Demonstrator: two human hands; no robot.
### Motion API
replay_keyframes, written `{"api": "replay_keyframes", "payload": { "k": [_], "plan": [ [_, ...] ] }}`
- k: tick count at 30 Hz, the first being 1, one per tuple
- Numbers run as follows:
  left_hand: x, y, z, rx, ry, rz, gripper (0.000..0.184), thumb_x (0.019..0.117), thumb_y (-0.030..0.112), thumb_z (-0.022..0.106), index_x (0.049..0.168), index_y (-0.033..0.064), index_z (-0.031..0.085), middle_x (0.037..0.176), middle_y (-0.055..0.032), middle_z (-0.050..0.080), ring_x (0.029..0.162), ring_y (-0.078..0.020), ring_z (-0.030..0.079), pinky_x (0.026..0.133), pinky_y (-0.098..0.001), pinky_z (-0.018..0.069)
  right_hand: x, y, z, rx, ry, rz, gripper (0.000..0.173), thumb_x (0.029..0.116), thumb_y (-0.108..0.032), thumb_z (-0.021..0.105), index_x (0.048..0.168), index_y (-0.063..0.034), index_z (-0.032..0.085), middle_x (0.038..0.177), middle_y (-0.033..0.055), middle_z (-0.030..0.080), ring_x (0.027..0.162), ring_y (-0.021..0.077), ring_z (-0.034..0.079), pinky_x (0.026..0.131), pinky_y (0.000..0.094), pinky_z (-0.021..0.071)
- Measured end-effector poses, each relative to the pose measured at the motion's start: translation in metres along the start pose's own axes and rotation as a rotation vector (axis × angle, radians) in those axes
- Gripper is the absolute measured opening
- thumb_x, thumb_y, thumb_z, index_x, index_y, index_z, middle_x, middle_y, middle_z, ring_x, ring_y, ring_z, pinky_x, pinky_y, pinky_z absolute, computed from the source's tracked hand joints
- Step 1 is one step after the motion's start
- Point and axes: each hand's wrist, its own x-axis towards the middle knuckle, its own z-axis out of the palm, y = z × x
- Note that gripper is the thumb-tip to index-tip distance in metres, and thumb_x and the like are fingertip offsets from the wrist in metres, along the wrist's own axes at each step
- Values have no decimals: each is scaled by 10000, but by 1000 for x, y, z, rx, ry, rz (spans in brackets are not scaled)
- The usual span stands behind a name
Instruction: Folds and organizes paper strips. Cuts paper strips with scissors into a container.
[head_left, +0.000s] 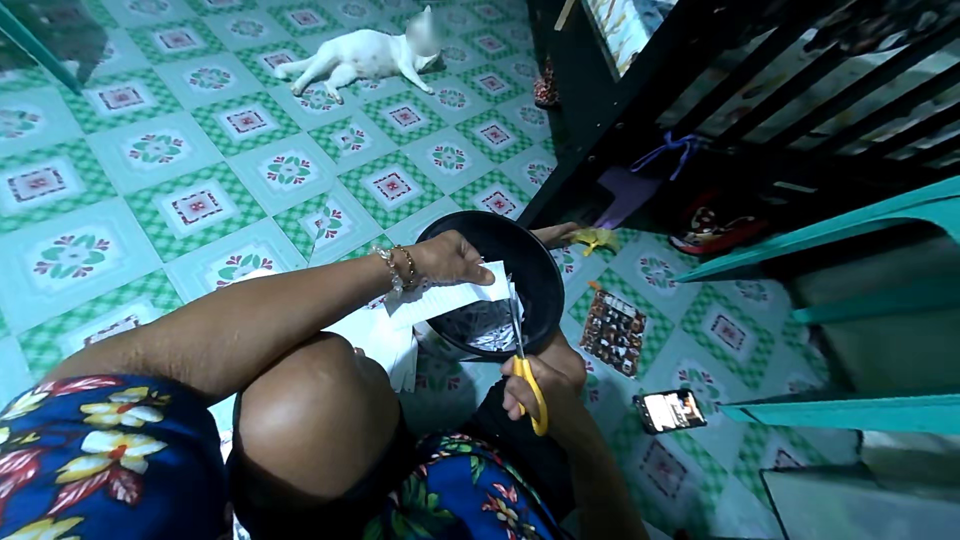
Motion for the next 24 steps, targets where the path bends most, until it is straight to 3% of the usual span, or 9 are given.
{"api": "replay_keyframes", "payload": {
  "k": [4, 13, 19, 24],
  "plan": [
    [1, 1, 2, 27, -13, 31, 339, 1007, 149, 653, 688, 57, 585, 586, 31, 556, 498, -5, 493, 499, -175, 405, 2, 2, 0, -29, -5, -47, 285, 942, -256, 624, 1074, -4, 599, 682, -95, 599, 576, -34, 587, 577, 138, 509],
    [0, 4, 5, 103, -65, 64, 369, 998, 147, 666, 654, 65, 561, 560, 47, 499, 482, -7, 432, 479, -179, 347, 8, 3, 5, -6, 58, -145, 239, 944, -211, 632, 1044, 5, 617, 655, -102, 594, 548, -54, 573, 547, 124, 502],
    [0, 6, 5, 94, -77, 36, 356, 1001, 142, 661, 667, 56, 573, 575, 33, 529, 493, -9, 467, 494, -180, 383, 10, 8, 11, -3, 108, -199, 196, 937, -179, 654, 1002, 2, 617, 625, -105, 586, 513, -69, 554, 521, 106, 485],
    [-2, 9, 7, 75, -101, -13, 313, 1002, 146, 660, 709, 44, 614, 611, 22, 577, 521, -13, 508, 524, -183, 422, 11, 7, 12, 10, 84, -170, 229, 938, -184, 652, 1038, 18, 608, 660, -87, 587, 549, -58, 564, 549, 118, 497]
  ]
}}
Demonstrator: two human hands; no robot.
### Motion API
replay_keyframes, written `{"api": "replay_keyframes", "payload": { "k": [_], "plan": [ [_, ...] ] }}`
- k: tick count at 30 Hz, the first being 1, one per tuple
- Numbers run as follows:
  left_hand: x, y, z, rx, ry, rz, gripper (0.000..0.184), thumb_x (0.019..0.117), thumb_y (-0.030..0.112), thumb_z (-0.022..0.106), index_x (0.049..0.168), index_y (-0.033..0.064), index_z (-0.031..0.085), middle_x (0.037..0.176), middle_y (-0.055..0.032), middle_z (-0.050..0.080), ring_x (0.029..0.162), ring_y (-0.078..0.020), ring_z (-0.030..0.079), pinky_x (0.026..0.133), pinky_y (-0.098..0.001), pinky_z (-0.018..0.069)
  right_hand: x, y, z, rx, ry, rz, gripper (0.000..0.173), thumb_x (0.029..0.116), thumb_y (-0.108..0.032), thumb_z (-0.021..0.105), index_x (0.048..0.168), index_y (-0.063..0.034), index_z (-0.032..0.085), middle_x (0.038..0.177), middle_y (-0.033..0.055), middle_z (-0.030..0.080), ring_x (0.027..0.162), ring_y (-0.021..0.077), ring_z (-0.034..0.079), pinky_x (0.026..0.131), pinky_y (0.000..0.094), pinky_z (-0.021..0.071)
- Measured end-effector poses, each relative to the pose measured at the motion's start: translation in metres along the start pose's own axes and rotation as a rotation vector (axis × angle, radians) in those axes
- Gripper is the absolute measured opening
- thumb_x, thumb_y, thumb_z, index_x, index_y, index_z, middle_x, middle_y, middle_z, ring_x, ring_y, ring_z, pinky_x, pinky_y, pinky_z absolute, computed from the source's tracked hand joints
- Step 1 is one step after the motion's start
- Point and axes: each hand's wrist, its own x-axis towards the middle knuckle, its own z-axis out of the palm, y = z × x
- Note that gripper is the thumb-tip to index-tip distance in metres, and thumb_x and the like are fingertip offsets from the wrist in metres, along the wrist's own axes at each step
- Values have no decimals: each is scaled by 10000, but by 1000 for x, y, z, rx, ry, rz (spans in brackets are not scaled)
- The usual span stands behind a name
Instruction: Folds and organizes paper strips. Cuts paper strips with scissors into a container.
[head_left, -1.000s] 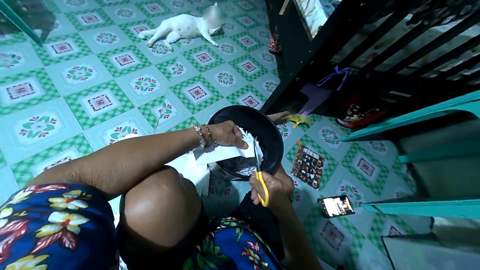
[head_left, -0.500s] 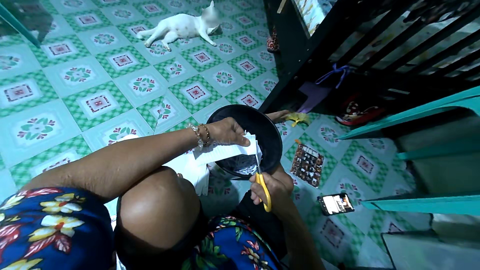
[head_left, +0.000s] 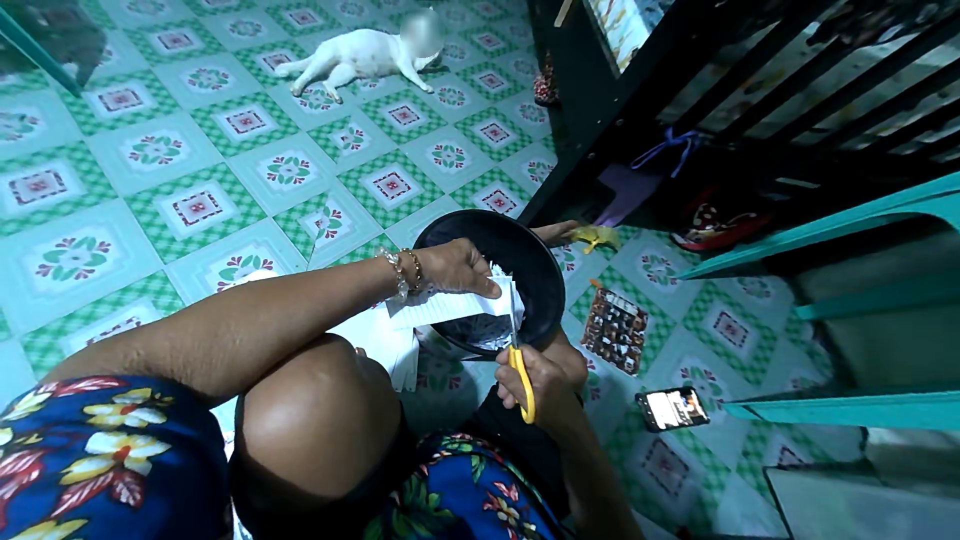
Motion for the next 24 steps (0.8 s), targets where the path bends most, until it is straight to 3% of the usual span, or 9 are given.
{"api": "replay_keyframes", "payload": {
  "k": [5, 10, 12, 16, 20, 24],
  "plan": [
    [1, 0, -1, 37, 1, -4, 315, 1000, 161, 664, 711, 47, 619, 610, 30, 567, 520, -7, 495, 521, -182, 406, -1, 1, 1, -40, 46, -9, 182, 936, -176, 678, 962, -6, 618, 611, -92, 569, 487, -67, 535, 496, 108, 477],
    [3, 0, 2, 20, -19, -6, 311, 994, 145, 671, 703, 51, 614, 610, 37, 568, 528, -4, 503, 537, -178, 420, 2, 4, 3, 18, 20, -55, 216, 955, -199, 648, 1001, 7, 603, 646, -89, 588, 534, -54, 571, 538, 118, 503],
    [6, -1, 2, 34, -12, -1, 334, 993, 150, 673, 683, 60, 590, 596, 43, 528, 520, -8, 464, 524, -185, 381, 3, 2, 4, 1, 36, -43, 184, 955, -188, 651, 964, -11, 603, 623, -96, 577, 510, -55, 555, 518, 115, 490],
    [7, -4, 2, 39, -17, -11, 327, 989, 147, 677, 685, 64, 592, 605, 47, 536, 529, -6, 470, 534, -187, 388, 2, 2, 3, -21, 40, -15, 168, 950, -173, 662, 940, -13, 611, 598, -95, 563, 480, -59, 530, 492, 114, 473],
    [7, -2, 2, 75, -30, -41, 303, 992, 169, 676, 718, 55, 611, 638, 41, 541, 562, -16, 479, 564, -200, 399, 4, 0, 4, 19, -5, -4, 178, 981, -172, 623, 985, 5, 603, 634, -77, 582, 519, -38, 565, 529, 130, 502],
    [11, -4, 3, 55, -23, -67, 303, 984, 173, 687, 713, 65, 603, 643, 40, 555, 565, -15, 495, 569, -199, 412, 5, 2, 4, 30, 27, -4, 166, 972, -166, 643, 952, -5, 611, 592, -93, 557, 474, -48, 532, 485, 120, 476]
  ]
}}
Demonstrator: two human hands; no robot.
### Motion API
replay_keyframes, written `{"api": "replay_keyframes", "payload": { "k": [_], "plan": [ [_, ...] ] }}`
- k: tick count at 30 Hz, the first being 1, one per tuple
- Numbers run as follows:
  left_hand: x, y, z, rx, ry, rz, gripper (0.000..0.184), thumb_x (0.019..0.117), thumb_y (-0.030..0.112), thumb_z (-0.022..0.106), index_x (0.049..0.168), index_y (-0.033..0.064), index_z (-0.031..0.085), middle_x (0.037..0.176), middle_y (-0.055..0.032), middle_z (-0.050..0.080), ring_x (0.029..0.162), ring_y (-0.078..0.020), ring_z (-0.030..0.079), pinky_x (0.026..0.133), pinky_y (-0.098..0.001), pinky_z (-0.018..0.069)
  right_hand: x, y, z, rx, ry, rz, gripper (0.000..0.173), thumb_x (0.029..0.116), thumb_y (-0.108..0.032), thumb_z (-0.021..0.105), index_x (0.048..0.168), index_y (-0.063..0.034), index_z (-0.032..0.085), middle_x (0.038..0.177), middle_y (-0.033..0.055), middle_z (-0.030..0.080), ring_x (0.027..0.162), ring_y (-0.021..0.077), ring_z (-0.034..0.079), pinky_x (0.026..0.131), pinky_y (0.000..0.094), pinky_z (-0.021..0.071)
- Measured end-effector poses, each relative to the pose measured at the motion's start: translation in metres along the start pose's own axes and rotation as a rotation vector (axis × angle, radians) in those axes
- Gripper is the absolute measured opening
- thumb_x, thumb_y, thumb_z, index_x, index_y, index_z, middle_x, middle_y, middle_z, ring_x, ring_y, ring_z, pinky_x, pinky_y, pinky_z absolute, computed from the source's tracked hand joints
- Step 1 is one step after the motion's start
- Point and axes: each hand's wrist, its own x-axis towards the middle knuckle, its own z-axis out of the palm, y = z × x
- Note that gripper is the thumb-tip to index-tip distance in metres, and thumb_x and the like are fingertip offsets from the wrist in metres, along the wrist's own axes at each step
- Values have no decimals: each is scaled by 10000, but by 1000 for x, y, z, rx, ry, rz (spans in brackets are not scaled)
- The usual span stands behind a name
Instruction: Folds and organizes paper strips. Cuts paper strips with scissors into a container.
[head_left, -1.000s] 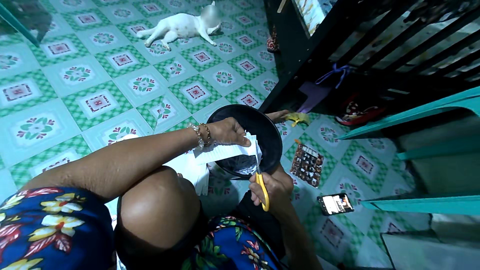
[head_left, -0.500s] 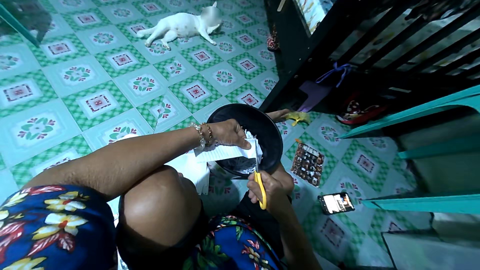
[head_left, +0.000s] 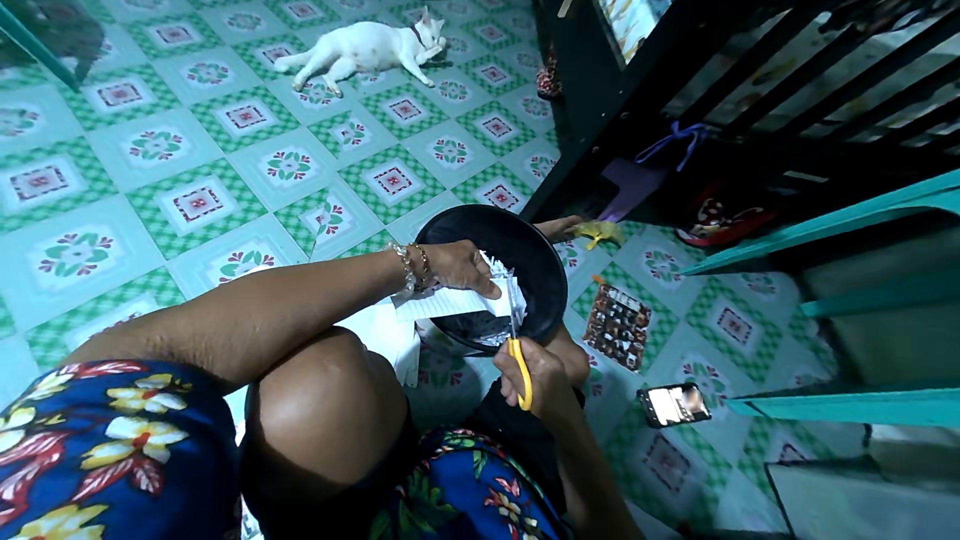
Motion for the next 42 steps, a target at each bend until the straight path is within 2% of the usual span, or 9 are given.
{"api": "replay_keyframes", "payload": {
  "k": [6, 12, 15, 17, 21, 27, 30, 37, 42],
  "plan": [
    [2, 0, 1, 36, -9, -23, 290, 989, 175, 680, 732, 55, 620, 659, 40, 551, 585, -18, 487, 587, -209, 403, 0, 4, -2, -38, 7, 1, 167, 969, -167, 662, 917, -13, 623, 564, -87, 549, 449, -49, 517, 459, 116, 455],
    [1, 0, 1, 6, -25, -42, 273, 985, 153, 683, 739, 47, 630, 666, 33, 583, 590, -15, 523, 601, -199, 439, 1, 8, -4, -3, -3, -7, 167, 966, -176, 664, 897, -29, 624, 543, -103, 553, 435, -56, 523, 445, 115, 463],
    [0, -1, -1, -27, -2, -18, 275, 986, 171, 684, 743, 52, 633, 667, 31, 593, 587, -17, 539, 593, -199, 451, -2, 1, -5, 41, -34, 87, 139, 1000, -144, 605, 954, -13, 605, 578, -82, 583, 477, -25, 572, 494, 136, 503],
    [-2, -1, -3, -43, 26, 3, 285, 996, 172, 669, 742, 55, 619, 652, 34, 574, 564, -11, 509, 564, -193, 421, -7, -3, -9, 17, -83, 151, 188, 1006, -177, 584, 1025, 10, 592, 632, -68, 593, 533, -10, 598, 549, 155, 527],
    [-5, -1, -6, -96, 61, 21, 292, 1000, 156, 660, 731, 50, 620, 625, 26, 587, 528, -6, 520, 530, -176, 430, -15, -11, -18, -61, -168, 246, 301, 957, -246, 612, 1102, 16, 576, 708, -63, 609, 608, 2, 608, 611, 177, 526],
    [-6, 2, -1, -90, 11, 31, 278, 995, 143, 667, 740, 41, 622, 639, 22, 595, 552, -16, 544, 558, -184, 460, -9, -10, -13, -74, -114, 133, 251, 952, -229, 622, 1048, 2, 598, 676, -77, 597, 574, -25, 591, 581, 151, 516],
    [-6, 3, 1, -68, 7, 38, 299, 1001, 154, 660, 726, 51, 604, 633, 27, 568, 552, -14, 516, 559, -186, 437, -7, -7, -12, -55, -104, 87, 232, 951, -233, 630, 1020, -13, 599, 663, -93, 592, 562, -38, 585, 570, 135, 509],
    [-5, 3, 1, -72, 12, 54, 329, 997, 145, 665, 691, 63, 576, 611, 34, 553, 533, -13, 503, 540, -181, 424, -8, -10, -13, -60, -119, 121, 267, 955, -222, 627, 1075, 14, 587, 694, -79, 600, 591, -34, 589, 600, 145, 514],
    [-4, 3, 0, -48, -2, 66, 342, 998, 157, 667, 679, 67, 583, 594, 43, 544, 515, -6, 492, 524, -175, 414, -7, -6, -11, -63, -104, 80, 230, 957, -207, 641, 1037, 4, 598, 670, -83, 591, 566, -44, 580, 572, 126, 506]
  ]
}}
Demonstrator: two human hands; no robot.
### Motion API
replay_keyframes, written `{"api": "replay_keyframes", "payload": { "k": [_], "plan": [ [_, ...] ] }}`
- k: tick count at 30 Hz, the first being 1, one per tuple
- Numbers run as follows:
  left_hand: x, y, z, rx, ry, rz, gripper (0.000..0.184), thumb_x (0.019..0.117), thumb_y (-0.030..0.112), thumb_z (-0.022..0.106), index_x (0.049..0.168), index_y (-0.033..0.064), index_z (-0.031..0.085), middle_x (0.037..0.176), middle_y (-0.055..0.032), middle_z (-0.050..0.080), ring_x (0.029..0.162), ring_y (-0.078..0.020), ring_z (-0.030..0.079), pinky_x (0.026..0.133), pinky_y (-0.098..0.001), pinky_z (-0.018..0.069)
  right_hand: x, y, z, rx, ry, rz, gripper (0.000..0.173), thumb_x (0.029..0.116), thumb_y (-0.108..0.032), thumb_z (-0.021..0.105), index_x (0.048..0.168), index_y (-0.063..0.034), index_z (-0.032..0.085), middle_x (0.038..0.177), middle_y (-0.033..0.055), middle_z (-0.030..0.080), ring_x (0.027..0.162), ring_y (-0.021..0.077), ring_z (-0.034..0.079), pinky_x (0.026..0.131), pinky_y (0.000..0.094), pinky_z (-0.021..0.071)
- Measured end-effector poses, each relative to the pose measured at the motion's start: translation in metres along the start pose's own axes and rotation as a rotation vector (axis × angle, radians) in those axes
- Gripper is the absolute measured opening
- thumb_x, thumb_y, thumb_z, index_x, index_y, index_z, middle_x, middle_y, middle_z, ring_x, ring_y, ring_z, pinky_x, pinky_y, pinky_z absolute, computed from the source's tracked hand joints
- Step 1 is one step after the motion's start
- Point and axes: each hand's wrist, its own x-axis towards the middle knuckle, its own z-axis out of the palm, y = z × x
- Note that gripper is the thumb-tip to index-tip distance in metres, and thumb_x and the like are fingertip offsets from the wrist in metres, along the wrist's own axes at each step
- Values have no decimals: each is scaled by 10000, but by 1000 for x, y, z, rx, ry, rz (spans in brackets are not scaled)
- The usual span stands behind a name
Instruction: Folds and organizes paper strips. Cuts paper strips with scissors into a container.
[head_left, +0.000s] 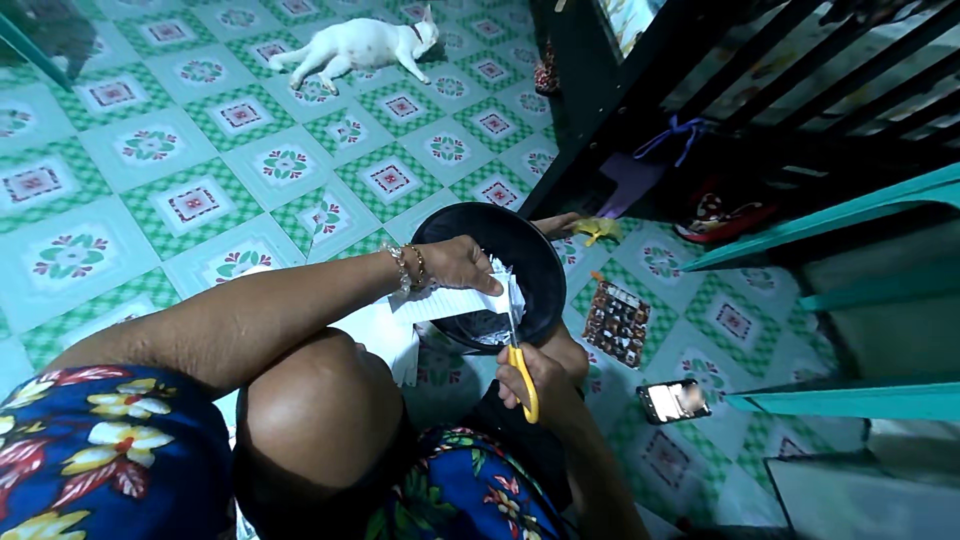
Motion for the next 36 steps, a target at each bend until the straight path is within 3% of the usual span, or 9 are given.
{"api": "replay_keyframes", "payload": {
  "k": [5, 8, 10, 16, 21, 26, 36],
  "plan": [
    [2, -2, -1, 7, -1, 5, 332, 997, 144, 666, 684, 62, 592, 602, 44, 555, 525, -3, 505, 534, -174, 424, -1, 2, 5, -44, 84, -26, 173, 946, -165, 675, 960, -4, 612, 600, -84, 550, 485, -59, 519, 499, 111, 459],
    [1, -2, 0, 11, 5, 13, 341, 990, 140, 675, 667, 68, 594, 585, 56, 534, 514, 2, 469, 521, -179, 384, 0, 4, 5, -17, 68, -43, 198, 947, -188, 668, 983, -4, 605, 624, -87, 574, 510, -54, 548, 523, 117, 483],
    [1, -3, 1, -9, -17, 20, 319, 990, 130, 670, 685, 74, 600, 603, 59, 562, 531, 10, 503, 538, -172, 417, 1, 3, 5, -9, 50, -52, 241, 952, -198, 661, 1028, 23, 603, 669, -64, 588, 555, -34, 568, 561, 136, 499],
    [1, -2, 1, 10, -15, -11, 323, 993, 165, 673, 693, 69, 604, 616, 44, 554, 539, -6, 494, 539, -182, 405, 2, 1, 8, 16, 84, -14, 158, 960, -163, 663, 957, -15, 607, 596, -89, 560, 486, -52, 534, 494, 115, 467],
    [2, -2, 4, 15, -70, -2, 316, 988, 147, 677, 698, 49, 600, 630, 29, 576, 560, -11, 526, 568, -184, 435, 5, 2, 8, 45, 36, -71, 187, 980, -188, 630, 991, -5, 594, 643, -83, 581, 536, -39, 569, 546, 126, 499],
    [2, -2, 4, -30, -69, -11, 316, 987, 136, 676, 690, 58, 603, 619, 34, 584, 544, -7, 532, 552, -179, 440, 5, 4, 12, 56, 105, -102, 132, 964, -145, 646, 920, -26, 609, 568, -103, 551, 464, -56, 528, 479, 110, 466],
    [0, -1, 4, 7, -65, -15, 315, 992, 153, 673, 701, 52, 606, 625, 29, 586, 545, -7, 526, 554, -182, 435, 5, 7, 9, 87, 106, -74, 125, 959, -145, 647, 889, -48, 611, 557, -106, 571, 455, -42, 553, 467, 121, 485]
  ]
}}
